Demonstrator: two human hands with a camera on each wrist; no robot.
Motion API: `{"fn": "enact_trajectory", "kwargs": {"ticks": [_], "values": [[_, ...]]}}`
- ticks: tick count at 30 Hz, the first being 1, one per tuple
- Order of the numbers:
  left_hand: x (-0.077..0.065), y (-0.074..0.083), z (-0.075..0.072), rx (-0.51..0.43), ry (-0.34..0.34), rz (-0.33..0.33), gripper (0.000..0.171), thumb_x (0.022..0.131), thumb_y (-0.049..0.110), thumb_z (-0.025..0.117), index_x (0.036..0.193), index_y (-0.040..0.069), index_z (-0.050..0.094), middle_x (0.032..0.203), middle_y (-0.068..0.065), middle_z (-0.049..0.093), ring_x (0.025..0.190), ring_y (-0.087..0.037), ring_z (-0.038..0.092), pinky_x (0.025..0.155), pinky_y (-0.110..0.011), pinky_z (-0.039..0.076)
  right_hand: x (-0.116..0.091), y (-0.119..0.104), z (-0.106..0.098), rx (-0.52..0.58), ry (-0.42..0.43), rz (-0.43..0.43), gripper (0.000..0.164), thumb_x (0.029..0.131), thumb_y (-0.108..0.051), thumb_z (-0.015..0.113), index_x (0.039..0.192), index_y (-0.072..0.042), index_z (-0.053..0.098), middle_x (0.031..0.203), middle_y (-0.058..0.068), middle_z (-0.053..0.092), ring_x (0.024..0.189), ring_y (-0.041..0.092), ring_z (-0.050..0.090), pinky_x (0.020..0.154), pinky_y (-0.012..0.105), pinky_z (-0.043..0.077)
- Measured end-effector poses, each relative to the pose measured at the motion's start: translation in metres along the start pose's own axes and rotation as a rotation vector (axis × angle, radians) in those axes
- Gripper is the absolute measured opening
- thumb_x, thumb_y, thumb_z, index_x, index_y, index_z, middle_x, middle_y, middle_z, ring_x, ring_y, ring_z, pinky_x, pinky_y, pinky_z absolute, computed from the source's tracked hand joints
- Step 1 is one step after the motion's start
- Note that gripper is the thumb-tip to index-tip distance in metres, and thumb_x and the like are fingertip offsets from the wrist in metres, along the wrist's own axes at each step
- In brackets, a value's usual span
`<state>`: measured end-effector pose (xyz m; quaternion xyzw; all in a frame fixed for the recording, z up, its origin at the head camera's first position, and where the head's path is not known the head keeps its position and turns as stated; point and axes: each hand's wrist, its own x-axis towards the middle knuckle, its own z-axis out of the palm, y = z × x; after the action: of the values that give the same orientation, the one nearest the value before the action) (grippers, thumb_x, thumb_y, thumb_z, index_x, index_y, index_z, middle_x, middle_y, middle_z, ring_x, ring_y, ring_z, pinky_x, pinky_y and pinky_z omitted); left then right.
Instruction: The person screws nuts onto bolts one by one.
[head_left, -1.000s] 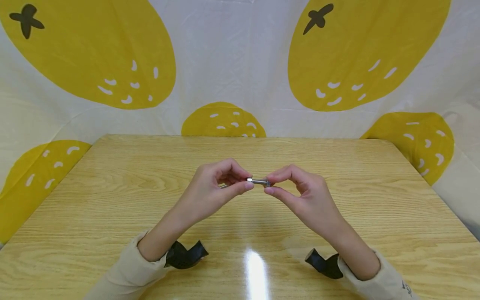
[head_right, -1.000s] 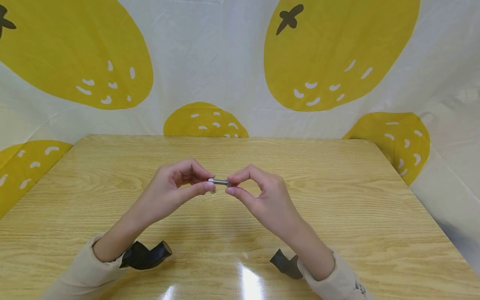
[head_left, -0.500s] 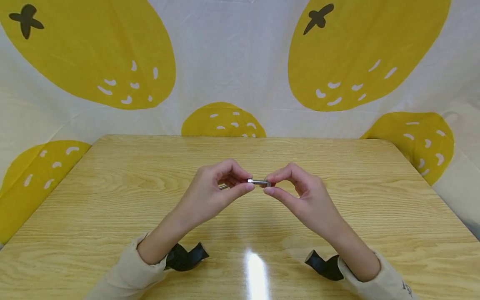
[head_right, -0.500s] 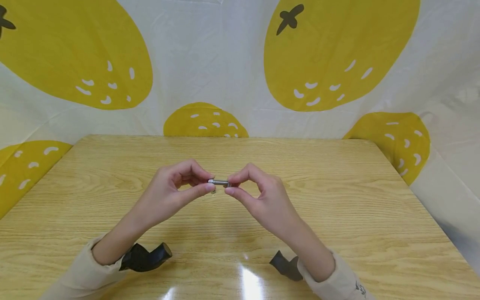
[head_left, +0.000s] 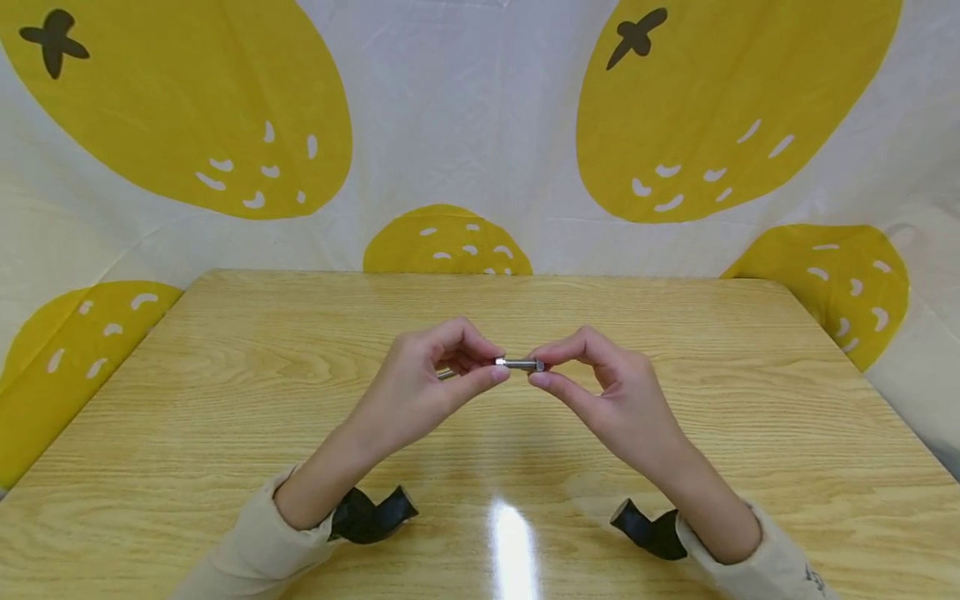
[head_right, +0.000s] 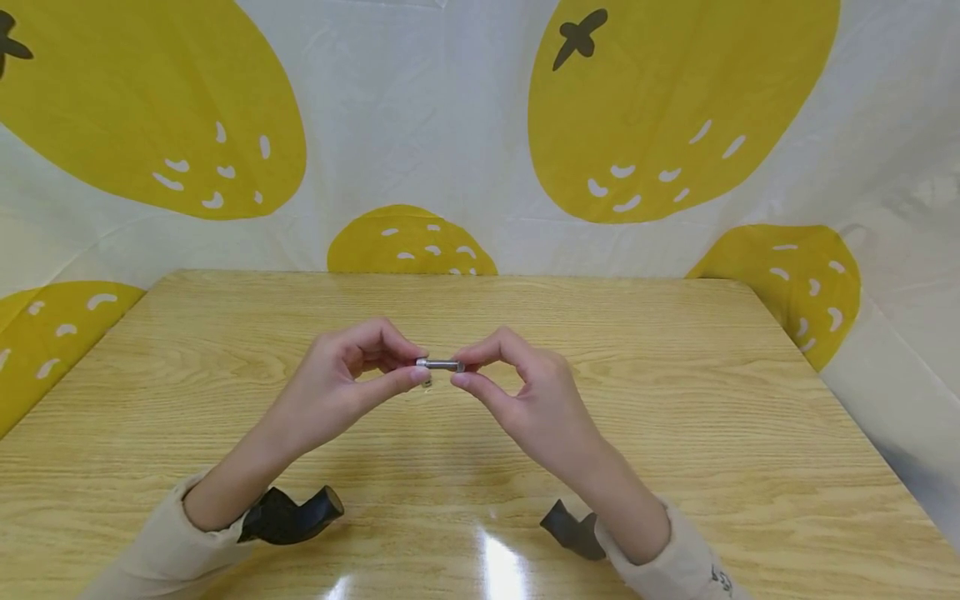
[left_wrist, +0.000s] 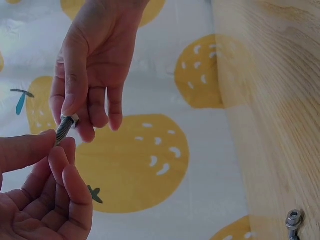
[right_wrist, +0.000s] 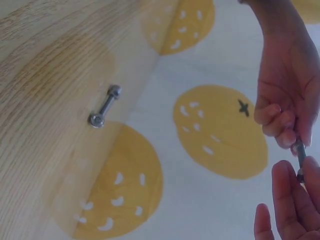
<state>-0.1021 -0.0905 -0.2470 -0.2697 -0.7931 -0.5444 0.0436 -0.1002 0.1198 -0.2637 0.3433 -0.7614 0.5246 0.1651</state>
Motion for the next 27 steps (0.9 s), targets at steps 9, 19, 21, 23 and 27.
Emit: {"fn": "enact_trajectory", "kwargs": {"ticks": [9,19,21,23,27], "values": [[-0.0002,0.0004,0.001,0.006,-0.005,0.043,0.01,0.081,0.009,0.071,0.088,0.008,0.064,0.083,-0.001,0.068,0.07,-0.008,0.063,0.063,-0.026,0.053,-0.0015,-0.0009,-0.0013,0.035,-0.021,0.079,0.013,0.085,0.001,0.063,0.097,-0.003,0.063,0.083,0.007,0.072,0.079,0.009,0.068,0.077,0.022,0.053],[0.0005,-0.0005,0.0021,0.001,-0.002,0.054,0.01,0.081,0.008,0.072,0.088,0.007,0.064,0.083,-0.001,0.068,0.07,-0.008,0.062,0.063,-0.025,0.053,-0.002,0.0004,0.0001,0.097,-0.03,0.172,0.007,0.091,-0.005,0.057,0.097,-0.002,0.059,0.081,0.0,0.069,0.078,0.012,0.065,0.077,0.025,0.053],[0.0004,-0.0005,0.002,0.002,-0.001,0.054,0.01,0.081,0.008,0.071,0.088,0.007,0.064,0.083,-0.001,0.068,0.07,-0.008,0.062,0.063,-0.025,0.053,-0.0019,0.0,0.0004,0.172,-0.018,0.167,0.011,0.09,-0.002,0.058,0.099,0.003,0.056,0.082,0.0,0.067,0.077,0.013,0.064,0.076,0.026,0.053],[0.0003,-0.0001,0.0019,0.003,0.0,0.054,0.01,0.081,0.008,0.071,0.088,0.007,0.064,0.083,-0.001,0.068,0.07,-0.008,0.062,0.063,-0.025,0.053,-0.0018,-0.0006,0.0006,0.24,-0.008,0.159,0.013,0.089,0.0,0.058,0.1,0.007,0.055,0.084,-0.001,0.067,0.077,0.013,0.064,0.073,0.026,0.054],[0.0002,-0.0003,0.0014,-0.006,0.006,0.057,0.009,0.082,0.008,0.071,0.088,0.007,0.064,0.084,-0.002,0.068,0.07,-0.009,0.062,0.064,-0.026,0.053,-0.0012,-0.0016,0.0001,0.286,-0.005,0.148,0.014,0.086,0.001,0.061,0.099,0.006,0.06,0.089,-0.003,0.068,0.08,0.012,0.065,0.076,0.025,0.054]]}}
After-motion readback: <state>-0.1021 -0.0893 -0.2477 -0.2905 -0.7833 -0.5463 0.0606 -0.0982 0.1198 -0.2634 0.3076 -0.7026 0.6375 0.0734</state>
